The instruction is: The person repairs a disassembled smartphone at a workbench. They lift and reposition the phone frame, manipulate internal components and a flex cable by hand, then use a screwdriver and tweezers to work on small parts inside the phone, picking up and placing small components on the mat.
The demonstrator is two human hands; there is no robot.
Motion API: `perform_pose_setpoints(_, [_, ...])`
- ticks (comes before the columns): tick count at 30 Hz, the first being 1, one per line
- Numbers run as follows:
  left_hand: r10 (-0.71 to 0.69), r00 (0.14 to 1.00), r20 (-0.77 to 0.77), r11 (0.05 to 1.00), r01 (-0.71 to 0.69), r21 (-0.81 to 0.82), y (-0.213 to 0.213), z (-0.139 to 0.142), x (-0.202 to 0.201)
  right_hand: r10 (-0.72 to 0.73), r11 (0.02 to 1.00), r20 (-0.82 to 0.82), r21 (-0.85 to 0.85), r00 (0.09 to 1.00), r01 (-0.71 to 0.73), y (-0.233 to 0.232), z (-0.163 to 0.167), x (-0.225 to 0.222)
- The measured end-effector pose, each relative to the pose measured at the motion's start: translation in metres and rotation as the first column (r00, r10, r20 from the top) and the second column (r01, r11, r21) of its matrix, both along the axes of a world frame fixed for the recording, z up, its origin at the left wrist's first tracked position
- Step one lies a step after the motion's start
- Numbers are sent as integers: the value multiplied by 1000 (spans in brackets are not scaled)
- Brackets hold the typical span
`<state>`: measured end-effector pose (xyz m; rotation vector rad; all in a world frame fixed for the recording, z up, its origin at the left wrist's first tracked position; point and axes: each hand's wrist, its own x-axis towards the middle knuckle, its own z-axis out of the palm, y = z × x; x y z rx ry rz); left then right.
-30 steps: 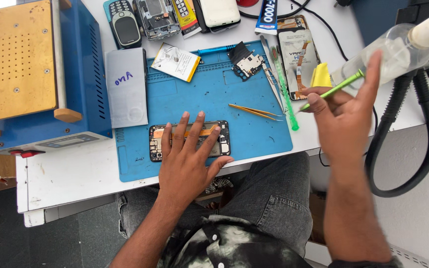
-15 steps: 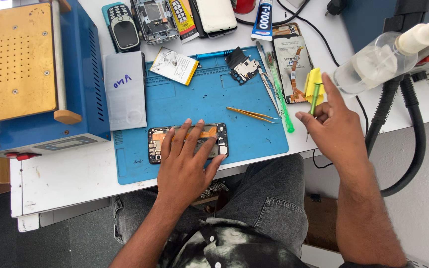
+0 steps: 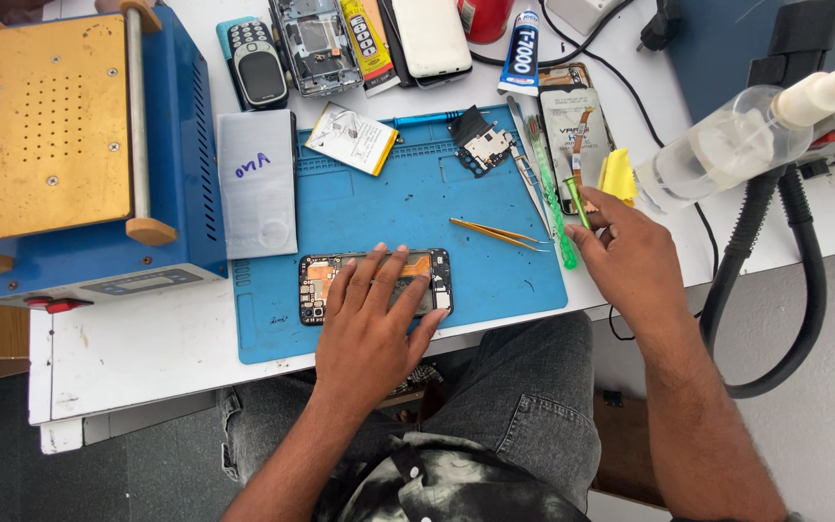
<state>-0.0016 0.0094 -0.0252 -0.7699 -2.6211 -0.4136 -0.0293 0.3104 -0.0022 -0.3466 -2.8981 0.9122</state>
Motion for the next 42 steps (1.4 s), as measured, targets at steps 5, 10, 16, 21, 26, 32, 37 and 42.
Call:
perform_pose_setpoints(5, [-9,1000,-1,1000,9,-17,0,-1,-1,29,999,-29,28,999,-28,-2,-4,1])
perform_pose_setpoints(10, [-9,1000,-3,1000,9,-13,1,-1,-1,39,999,-88,27,995,-36,-4,-7,-1])
perform_pose_setpoints(16, [-6,1000,6,1000,6,-9,1,0,-1,150,988,-314,20,937,-152,-12,5,-24])
perform_pose_setpoints(21, [-3,1000,0,999,3,-37,1,0,-3,433,901,-488,251,757,-354,-41,9,-106])
perform_pose_setpoints(26, [-6,1000,-11,1000,6,-22,2,1,-4,631,729,-335,564,700,-387,-90,-9,-167])
perform_pose_setpoints(32, [-17,1000,8,1000,17,-7,1,-1,-5,675,630,-261,691,690,-355,-95,-20,-186])
perform_pose_setpoints(37, [-21,1000,14,1000,21,5,2,-4,-5,537,839,-494,227,684,-494,-64,-16,-193])
perform_pose_setpoints(42, [-18,1000,13,1000,18,4,1,-4,-6,398,756,-480,-311,782,-576,-26,3,-213])
